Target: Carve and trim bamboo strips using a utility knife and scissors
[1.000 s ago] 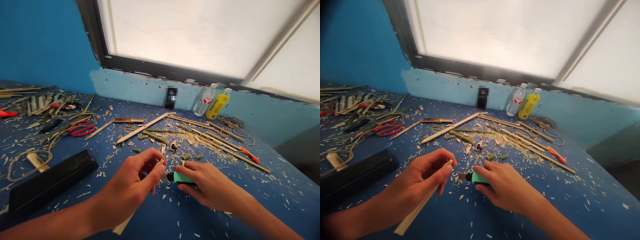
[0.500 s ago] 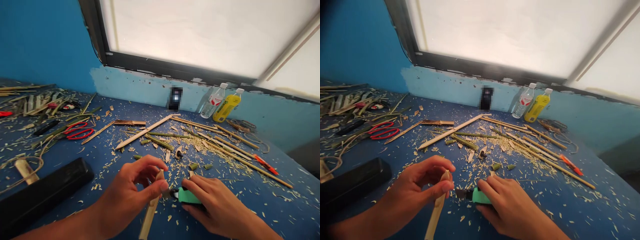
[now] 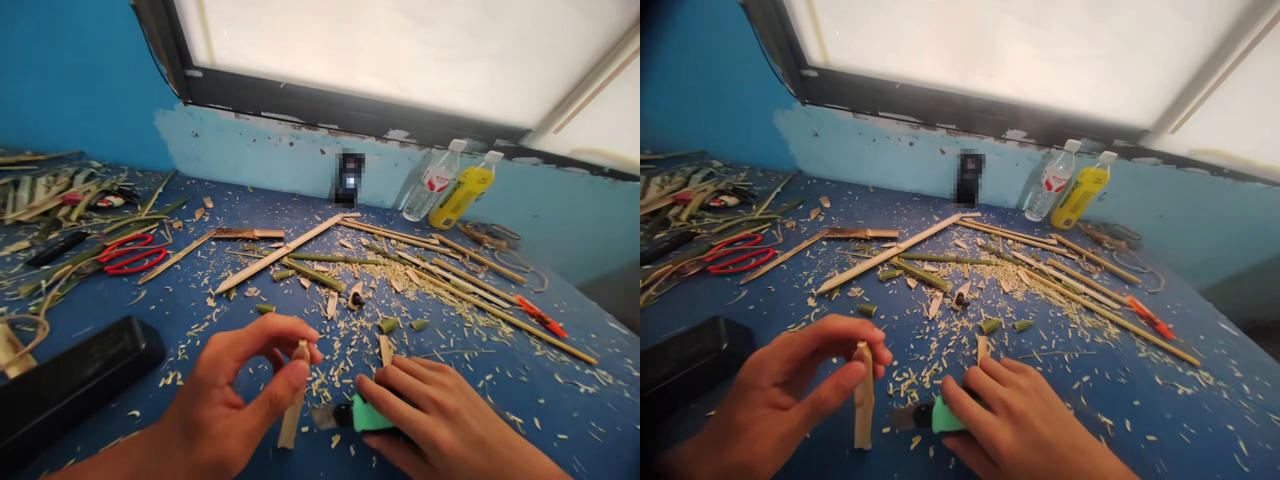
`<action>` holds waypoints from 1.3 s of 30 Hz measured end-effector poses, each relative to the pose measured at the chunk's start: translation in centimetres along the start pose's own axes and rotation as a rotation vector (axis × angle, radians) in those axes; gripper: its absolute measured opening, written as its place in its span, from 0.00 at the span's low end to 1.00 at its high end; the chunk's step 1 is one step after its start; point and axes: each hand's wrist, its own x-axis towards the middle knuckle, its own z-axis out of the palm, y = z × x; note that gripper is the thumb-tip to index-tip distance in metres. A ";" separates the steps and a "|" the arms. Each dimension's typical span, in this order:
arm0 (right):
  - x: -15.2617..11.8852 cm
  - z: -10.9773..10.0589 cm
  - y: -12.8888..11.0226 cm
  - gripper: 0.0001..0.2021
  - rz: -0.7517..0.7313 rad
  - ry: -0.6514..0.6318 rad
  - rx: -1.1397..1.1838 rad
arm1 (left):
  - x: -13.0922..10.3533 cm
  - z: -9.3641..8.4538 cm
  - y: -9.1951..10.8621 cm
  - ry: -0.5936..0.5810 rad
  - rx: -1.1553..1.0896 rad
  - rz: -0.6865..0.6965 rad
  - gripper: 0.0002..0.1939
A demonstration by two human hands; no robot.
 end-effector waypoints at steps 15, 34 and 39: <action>0.3 -0.2 0.1 0.22 0.046 0.031 0.015 | -0.3 -0.3 0.0 0.022 -0.101 -0.012 0.07; 0.3 -0.8 -0.4 0.14 -0.028 0.244 0.094 | 0.3 -0.1 -0.2 0.020 -0.042 -0.115 0.08; -0.5 -0.7 -0.2 0.21 -0.036 0.348 0.085 | 0.3 -0.5 -0.6 -0.040 0.037 -0.042 0.14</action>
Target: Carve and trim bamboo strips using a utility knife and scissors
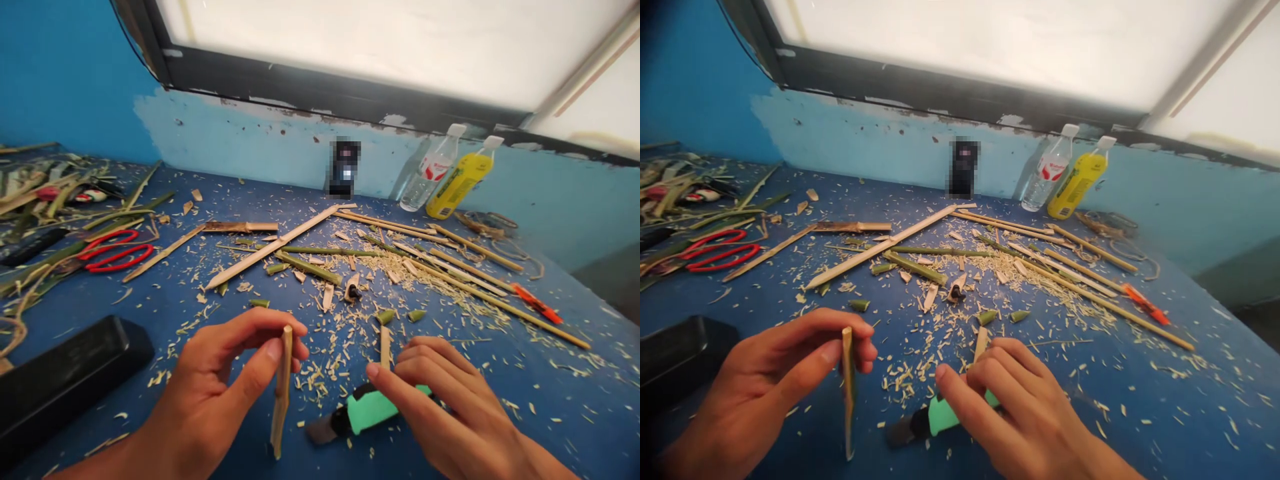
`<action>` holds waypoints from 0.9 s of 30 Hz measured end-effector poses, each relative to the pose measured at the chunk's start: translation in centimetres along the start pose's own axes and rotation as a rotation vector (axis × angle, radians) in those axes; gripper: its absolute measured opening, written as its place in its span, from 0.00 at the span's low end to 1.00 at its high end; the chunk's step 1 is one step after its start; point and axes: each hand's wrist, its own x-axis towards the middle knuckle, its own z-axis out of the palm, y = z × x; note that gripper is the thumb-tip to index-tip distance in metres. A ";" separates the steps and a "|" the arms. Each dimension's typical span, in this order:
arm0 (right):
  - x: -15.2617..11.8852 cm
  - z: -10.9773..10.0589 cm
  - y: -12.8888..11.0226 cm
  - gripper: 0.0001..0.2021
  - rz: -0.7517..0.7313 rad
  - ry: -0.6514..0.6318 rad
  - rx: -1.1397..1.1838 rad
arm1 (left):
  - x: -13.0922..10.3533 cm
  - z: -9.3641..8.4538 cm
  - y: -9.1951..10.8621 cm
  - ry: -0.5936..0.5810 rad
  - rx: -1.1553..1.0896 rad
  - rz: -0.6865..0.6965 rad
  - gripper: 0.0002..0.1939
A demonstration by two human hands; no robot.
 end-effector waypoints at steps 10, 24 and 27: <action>1.0 -0.1 -0.1 0.16 0.052 -0.278 -0.029 | -0.2 0.7 0.1 0.047 -0.003 -0.009 0.09; -0.1 -1.2 -0.8 0.17 0.127 -0.039 -0.131 | 0.0 0.5 0.1 -0.143 0.022 -0.109 0.08; -0.4 -1.0 -1.4 0.17 0.154 -0.006 -0.200 | -0.9 1.5 0.3 -0.276 -0.095 -0.320 0.18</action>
